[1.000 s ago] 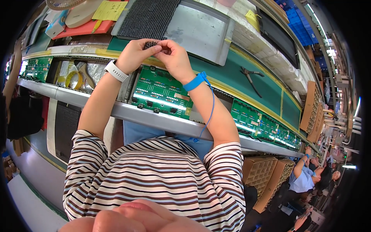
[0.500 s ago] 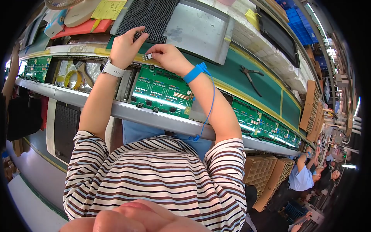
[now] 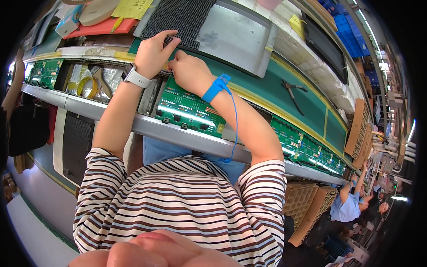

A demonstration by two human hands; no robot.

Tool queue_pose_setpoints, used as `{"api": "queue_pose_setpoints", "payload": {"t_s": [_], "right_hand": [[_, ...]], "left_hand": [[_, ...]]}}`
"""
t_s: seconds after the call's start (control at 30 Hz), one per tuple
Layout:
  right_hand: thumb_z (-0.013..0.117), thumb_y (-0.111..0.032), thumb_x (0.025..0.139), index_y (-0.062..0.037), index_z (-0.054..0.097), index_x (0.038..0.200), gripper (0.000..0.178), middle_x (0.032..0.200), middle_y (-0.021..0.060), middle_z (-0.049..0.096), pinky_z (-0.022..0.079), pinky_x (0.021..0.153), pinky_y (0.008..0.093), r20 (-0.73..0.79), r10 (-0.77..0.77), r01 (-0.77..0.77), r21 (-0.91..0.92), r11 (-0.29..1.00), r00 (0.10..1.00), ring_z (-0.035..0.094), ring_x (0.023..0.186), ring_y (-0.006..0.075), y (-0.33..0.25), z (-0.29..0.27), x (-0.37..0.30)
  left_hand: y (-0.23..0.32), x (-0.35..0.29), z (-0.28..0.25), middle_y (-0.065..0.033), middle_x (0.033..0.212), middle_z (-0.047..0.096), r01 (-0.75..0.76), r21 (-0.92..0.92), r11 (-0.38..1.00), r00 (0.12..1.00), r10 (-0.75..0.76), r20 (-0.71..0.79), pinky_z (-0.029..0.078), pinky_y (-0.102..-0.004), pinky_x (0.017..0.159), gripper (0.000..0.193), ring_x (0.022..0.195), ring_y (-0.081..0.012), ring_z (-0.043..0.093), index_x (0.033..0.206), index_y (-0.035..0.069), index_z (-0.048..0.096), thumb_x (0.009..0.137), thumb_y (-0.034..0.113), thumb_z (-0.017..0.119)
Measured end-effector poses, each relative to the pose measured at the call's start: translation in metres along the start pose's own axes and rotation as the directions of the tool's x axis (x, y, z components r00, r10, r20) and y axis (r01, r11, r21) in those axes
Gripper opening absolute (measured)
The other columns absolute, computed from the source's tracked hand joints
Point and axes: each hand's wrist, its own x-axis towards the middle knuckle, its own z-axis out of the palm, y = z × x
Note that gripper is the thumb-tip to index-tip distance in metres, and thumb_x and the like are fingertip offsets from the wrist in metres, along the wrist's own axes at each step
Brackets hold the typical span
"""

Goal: Insert electronic components into a printed circuit board on an assembly line.

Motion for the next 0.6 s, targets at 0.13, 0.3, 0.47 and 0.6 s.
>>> {"api": "queue_pose_setpoints", "payload": {"t_s": [0.13, 0.3, 0.47, 0.6], "right_hand": [[0.053, -0.009, 0.075, -0.0085, 0.064, 0.083, 0.013, 0.082, 0.0114, 0.054, 0.048, 0.067, 0.0398, -0.024, -0.070, 0.069, -0.032, 0.997, 0.997, 0.059, 0.075, 0.0297, -0.007, 0.002, 0.006], [0.054, -0.011, 0.073, -0.0068, 0.064, 0.084, 0.015, 0.077, 0.0113, 0.053, 0.045, 0.066, 0.0394, -0.055, -0.168, 0.161, -0.110, 0.981, 0.984, 0.055, 0.074, 0.0289, -0.022, -0.005, -0.006], [0.063, -0.016, 0.071, -0.0052, 0.060, 0.095, 0.027, 0.083, 0.0098, 0.055, 0.042, 0.080, 0.0411, -0.012, -0.354, 0.354, 0.009, 0.935, 0.935, 0.052, 0.085, 0.0273, -0.072, -0.002, -0.028], [0.060, -0.028, 0.077, -0.0054, 0.060, 0.091, 0.027, 0.082, 0.0092, 0.055, 0.037, 0.091, 0.0462, 0.070, -0.384, 0.377, 0.086, 0.922, 0.921, 0.052, 0.086, 0.0260, -0.077, 0.016, -0.056]], "left_hand": [[-0.006, 0.000, -0.002, -0.0108, 0.056, 0.054, 0.011, 0.014, 1.000, 1.000, -0.011, -0.017, 0.042, -0.0311, 0.049, 0.030, 0.049, -0.0208, 0.053, 0.102, 0.006, 0.062, 0.080, 0.027, 0.060], [-0.004, 0.005, -0.016, -0.0130, 0.064, 0.058, 0.025, 0.043, 0.999, 0.998, -0.022, -0.063, 0.045, -0.0316, 0.054, 0.028, 0.055, -0.0243, 0.057, 0.097, 0.007, 0.062, 0.081, 0.030, 0.060], [-0.049, -0.006, -0.082, -0.0157, 0.080, 0.063, 0.137, -0.045, 0.989, 0.965, -0.144, -0.221, 0.048, -0.0385, 0.070, 0.028, 0.078, -0.0353, 0.060, 0.097, 0.009, 0.062, 0.082, 0.032, 0.057], [-0.159, -0.004, -0.160, -0.0149, 0.094, 0.062, 0.199, 0.291, 0.936, 0.932, -0.088, -0.353, 0.048, -0.0382, 0.072, 0.030, 0.085, -0.0326, 0.061, 0.102, 0.011, 0.060, 0.085, 0.034, 0.052]]}}
